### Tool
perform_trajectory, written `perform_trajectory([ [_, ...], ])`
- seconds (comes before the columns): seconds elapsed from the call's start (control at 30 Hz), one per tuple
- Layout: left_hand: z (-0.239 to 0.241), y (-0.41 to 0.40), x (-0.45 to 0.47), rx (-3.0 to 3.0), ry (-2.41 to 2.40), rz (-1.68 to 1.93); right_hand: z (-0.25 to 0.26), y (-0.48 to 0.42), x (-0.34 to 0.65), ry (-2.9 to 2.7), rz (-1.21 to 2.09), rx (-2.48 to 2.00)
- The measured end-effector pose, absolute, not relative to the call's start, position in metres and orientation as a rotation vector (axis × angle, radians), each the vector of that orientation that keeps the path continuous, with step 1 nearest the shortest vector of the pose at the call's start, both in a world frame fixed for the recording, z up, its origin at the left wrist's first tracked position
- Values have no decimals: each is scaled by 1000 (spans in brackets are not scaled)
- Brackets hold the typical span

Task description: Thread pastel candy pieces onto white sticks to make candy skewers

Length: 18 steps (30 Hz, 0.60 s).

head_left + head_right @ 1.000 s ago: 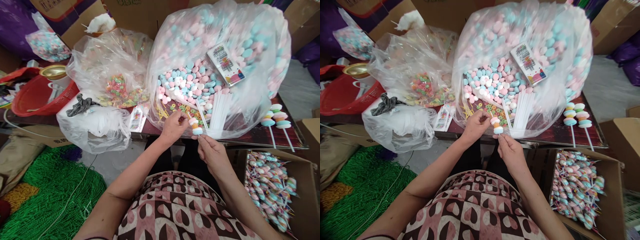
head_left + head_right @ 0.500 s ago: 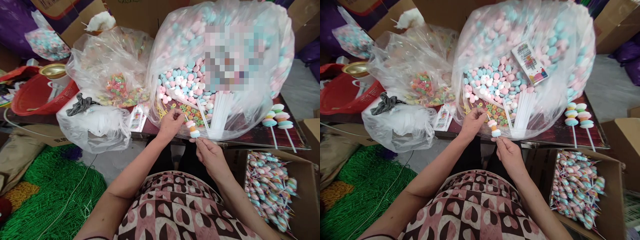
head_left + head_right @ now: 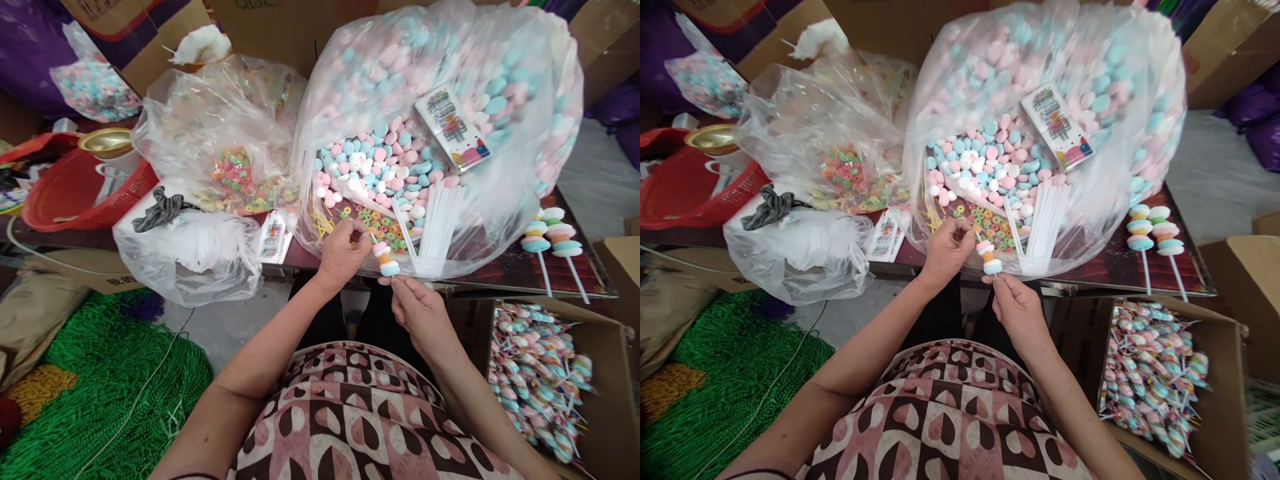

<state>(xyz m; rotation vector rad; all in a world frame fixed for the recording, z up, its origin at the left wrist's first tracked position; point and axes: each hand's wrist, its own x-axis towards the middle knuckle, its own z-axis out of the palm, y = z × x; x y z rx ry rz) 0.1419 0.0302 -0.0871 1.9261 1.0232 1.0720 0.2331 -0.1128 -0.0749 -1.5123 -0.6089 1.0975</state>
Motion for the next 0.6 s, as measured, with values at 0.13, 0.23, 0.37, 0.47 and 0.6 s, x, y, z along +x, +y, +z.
perform_trajectory([
  [0.13, -89, 32, 141, 1909, 1029, 1106, -72, -113, 232, -592, 1097, -1499],
  [0.23, -91, 31, 142, 1962, 1034, 1154, -72, -112, 230, -577, 1111, -1500],
  [0.37, -92, 28, 144, 2179, 960, 1237, -72, -111, 228, -547, 1137, -1477],
  [0.47, -93, 26, 145, 2236, 873, 1196, -72, -109, 229, -522, 1130, -1447],
  [0.6, -92, 30, 142, 2004, 791, 1069, -74, -108, 233, -494, 1127, -1400],
])
